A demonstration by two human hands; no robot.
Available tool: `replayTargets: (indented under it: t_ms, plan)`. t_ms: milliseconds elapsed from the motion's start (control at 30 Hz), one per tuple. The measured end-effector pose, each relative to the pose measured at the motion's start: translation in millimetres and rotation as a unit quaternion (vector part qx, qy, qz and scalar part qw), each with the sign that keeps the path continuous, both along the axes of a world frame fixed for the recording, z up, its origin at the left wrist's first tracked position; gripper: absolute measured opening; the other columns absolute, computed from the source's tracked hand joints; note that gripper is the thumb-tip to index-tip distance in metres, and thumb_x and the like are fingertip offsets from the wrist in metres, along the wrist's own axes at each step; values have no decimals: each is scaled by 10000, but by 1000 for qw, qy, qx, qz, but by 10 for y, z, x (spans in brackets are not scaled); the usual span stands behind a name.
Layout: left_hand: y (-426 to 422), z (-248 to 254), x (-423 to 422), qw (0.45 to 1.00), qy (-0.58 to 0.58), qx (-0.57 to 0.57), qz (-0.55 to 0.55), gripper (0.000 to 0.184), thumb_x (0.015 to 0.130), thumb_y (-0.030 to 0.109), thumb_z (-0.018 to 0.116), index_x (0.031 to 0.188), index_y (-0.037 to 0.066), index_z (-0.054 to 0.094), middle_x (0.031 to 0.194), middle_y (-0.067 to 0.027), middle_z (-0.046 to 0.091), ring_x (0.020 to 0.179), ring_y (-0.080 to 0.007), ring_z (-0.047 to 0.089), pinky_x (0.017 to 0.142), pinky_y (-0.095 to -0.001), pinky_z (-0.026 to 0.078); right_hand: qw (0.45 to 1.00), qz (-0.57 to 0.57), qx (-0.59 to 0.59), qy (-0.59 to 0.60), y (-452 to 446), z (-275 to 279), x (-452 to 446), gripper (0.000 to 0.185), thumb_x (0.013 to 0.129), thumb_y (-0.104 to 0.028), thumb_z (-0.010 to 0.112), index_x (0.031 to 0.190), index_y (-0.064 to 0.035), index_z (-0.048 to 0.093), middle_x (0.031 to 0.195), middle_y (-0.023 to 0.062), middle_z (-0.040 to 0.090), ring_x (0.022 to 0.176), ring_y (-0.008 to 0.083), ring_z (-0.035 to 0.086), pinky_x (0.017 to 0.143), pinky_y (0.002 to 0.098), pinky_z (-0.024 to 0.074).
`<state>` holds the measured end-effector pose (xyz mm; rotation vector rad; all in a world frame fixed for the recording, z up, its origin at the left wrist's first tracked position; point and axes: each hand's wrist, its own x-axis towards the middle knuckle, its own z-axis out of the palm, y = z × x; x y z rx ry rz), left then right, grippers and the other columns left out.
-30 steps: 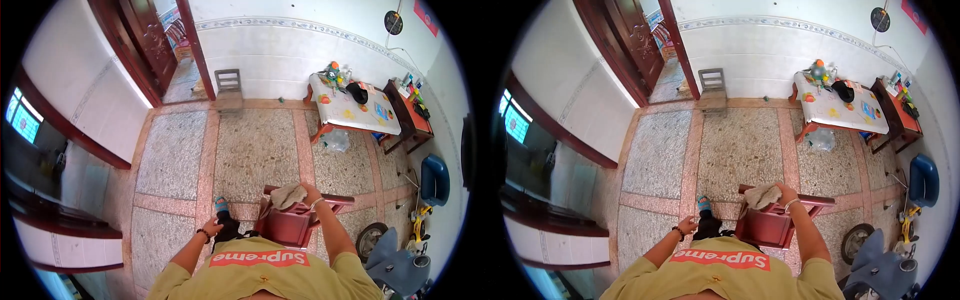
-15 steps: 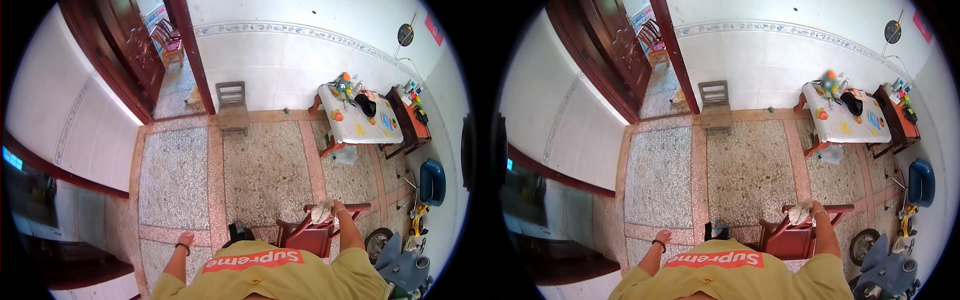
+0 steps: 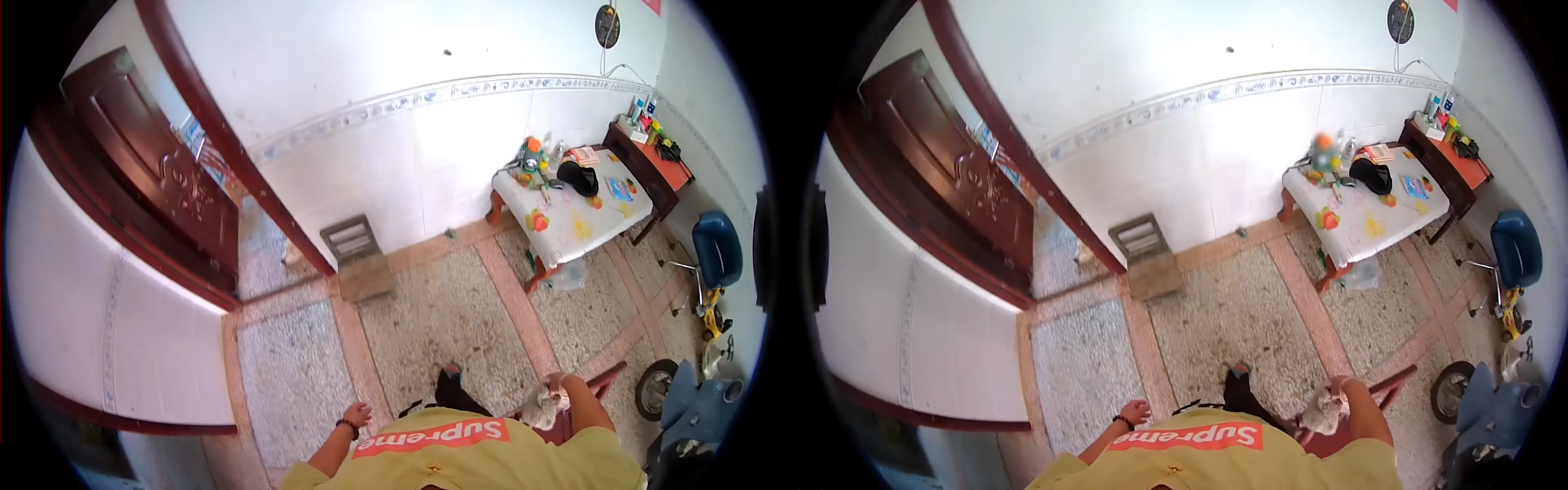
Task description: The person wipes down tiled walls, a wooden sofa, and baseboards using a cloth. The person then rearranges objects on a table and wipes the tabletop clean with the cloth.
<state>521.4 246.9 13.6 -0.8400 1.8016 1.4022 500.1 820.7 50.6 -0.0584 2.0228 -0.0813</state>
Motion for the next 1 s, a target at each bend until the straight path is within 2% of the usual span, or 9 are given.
replayTargets:
  t_ms: [133,267,367,433,600,733,800,933,1000]
  plan:
    - [-5,118,-638,995,-1,-51,-80,468,707,258,550,1095,43,397,849,-105,554,715,-175,553,561,-305,454,998,-21,-56,-35,-148,-250,-578,494,532,-154,636,1008,-112,511,921,138,547,855,282,525,701,338,436]
    - [156,504,-1211,979,-28,-120,-164,372,768,228,471,1085,40,419,922,-100,540,766,-192,556,640,-321,462,962,-111,-148,200,-298,-125,-1213,626,604,-92,567,1179,-143,323,1045,139,480,822,264,532,685,344,425]
    - [253,635,-1634,985,-23,-111,-127,400,752,263,494,1078,39,430,920,-102,546,786,-188,553,653,-307,459,891,-349,-253,147,-620,695,-1796,571,643,-99,541,1172,-128,331,976,126,517,798,208,526,693,307,416]
    - [209,587,-1942,977,5,-113,-179,424,698,240,541,1058,38,444,767,-96,578,650,-167,566,566,-288,453,725,-576,-373,56,-701,612,-2076,475,677,-153,527,1126,-88,387,890,92,538,764,156,506,679,271,406]
    - [35,421,-2999,927,70,-147,-338,412,698,269,533,1031,34,471,779,-113,578,659,-167,568,579,-288,452,723,-540,-349,253,-941,368,-2932,356,718,-264,493,1006,-55,495,805,69,540,713,149,499,631,286,396]
    - [-318,26,-3757,935,59,-86,-339,426,695,279,560,1034,44,454,778,-89,565,616,-164,547,502,-284,450,594,-644,-408,257,-1064,163,-3622,421,736,-321,488,1036,-27,470,924,98,519,812,163,482,677,292,386]
    - [-302,317,-4080,968,34,-80,-236,421,709,285,545,1038,43,442,789,-88,564,651,-156,543,527,-276,448,498,-685,-475,237,-1338,746,-3929,493,735,-380,483,1076,-27,434,983,99,494,866,186,466,719,295,374]
    - [-518,213,-4655,972,46,-103,-208,423,716,286,537,1038,34,430,847,-95,552,689,-163,547,529,-276,447,457,-714,-441,294,-1466,669,-4307,519,749,-385,466,1105,-15,396,1015,98,482,901,207,460,755,293,363]
    - [-521,188,-4871,974,52,-91,-202,420,717,285,534,1038,34,430,866,-99,546,689,-165,549,526,-270,448,510,-710,-365,320,-1414,724,-4481,525,759,-357,469,1137,-11,355,1069,110,449,948,219,441,784,289,349]
